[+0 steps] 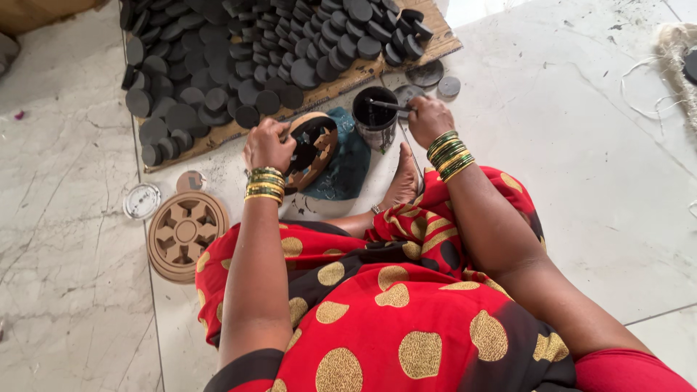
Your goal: The person sits on the floor and paints a carved wooden decorative disc black, using a brush to apply paint from a container into the recessed patterns. They rotate the disc to reach different sections and work beside a board stacked with many similar dark-painted discs.
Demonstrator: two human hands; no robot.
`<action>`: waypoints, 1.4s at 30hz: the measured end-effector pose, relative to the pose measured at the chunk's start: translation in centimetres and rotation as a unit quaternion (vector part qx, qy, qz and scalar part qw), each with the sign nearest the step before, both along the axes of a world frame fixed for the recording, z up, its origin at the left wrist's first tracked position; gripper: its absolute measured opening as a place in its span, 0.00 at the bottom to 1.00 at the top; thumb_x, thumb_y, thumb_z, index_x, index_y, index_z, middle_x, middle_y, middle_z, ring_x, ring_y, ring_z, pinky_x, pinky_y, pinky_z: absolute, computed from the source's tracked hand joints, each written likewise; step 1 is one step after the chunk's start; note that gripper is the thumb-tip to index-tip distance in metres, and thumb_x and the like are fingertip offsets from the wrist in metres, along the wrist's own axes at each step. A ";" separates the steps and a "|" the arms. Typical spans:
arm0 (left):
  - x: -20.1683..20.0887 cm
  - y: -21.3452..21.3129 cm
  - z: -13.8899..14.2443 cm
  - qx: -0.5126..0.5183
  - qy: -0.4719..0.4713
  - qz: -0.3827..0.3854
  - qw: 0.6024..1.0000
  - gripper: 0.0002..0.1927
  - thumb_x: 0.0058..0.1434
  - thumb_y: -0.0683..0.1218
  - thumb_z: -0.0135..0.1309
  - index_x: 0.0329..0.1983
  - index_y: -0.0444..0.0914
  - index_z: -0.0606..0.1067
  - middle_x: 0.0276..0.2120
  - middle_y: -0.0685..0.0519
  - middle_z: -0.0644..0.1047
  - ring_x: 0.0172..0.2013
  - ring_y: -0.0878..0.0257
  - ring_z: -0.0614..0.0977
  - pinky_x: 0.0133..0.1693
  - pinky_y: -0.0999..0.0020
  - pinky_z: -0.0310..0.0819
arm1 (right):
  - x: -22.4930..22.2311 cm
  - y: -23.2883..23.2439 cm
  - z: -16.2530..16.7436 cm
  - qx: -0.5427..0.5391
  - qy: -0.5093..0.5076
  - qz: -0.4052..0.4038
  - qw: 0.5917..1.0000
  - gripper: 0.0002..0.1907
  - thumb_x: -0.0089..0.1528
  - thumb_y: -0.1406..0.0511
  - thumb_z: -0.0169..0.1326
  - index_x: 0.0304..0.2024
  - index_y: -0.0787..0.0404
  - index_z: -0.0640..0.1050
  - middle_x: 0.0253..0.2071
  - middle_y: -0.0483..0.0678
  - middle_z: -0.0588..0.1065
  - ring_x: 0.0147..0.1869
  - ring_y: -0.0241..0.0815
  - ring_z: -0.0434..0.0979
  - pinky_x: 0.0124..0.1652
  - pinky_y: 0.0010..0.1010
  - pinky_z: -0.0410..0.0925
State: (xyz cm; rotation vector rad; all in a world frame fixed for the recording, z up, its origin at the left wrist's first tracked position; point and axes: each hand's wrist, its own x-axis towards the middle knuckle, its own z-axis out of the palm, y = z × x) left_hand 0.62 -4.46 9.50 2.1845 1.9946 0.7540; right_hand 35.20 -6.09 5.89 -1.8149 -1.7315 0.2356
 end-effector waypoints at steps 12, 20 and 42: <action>0.1 1.3 -0.1 -0.015 0.003 0.000 1.000 0.11 0.55 0.48 0.60 0.42 0.48 0.85 0.45 0.60 0.80 0.48 0.58 0.80 0.50 0.58 0.75 | 0.8 -0.4 -1.8 -0.009 -0.037 -0.029 0.999 0.09 0.62 0.62 0.57 0.42 0.57 0.83 0.43 0.55 0.76 0.50 0.59 0.77 0.50 0.48 0.69; 0.1 1.7 0.3 -0.017 0.002 0.011 1.000 0.12 0.56 0.47 0.59 0.43 0.50 0.85 0.44 0.60 0.81 0.46 0.57 0.81 0.47 0.58 0.76 | 0.7 -1.3 -2.1 0.038 -0.093 -0.027 0.995 0.08 0.65 0.62 0.57 0.44 0.56 0.81 0.44 0.52 0.76 0.53 0.57 0.78 0.53 0.50 0.67; 0.7 2.8 1.1 -0.081 -0.004 0.040 0.996 0.13 0.57 0.47 0.57 0.44 0.54 0.84 0.46 0.64 0.80 0.46 0.61 0.82 0.47 0.60 0.76 | -9.5 -4.9 -2.3 -0.165 0.311 0.149 0.924 0.10 0.65 0.66 0.54 0.48 0.60 0.81 0.26 0.41 0.75 0.22 0.29 0.65 0.22 0.24 0.59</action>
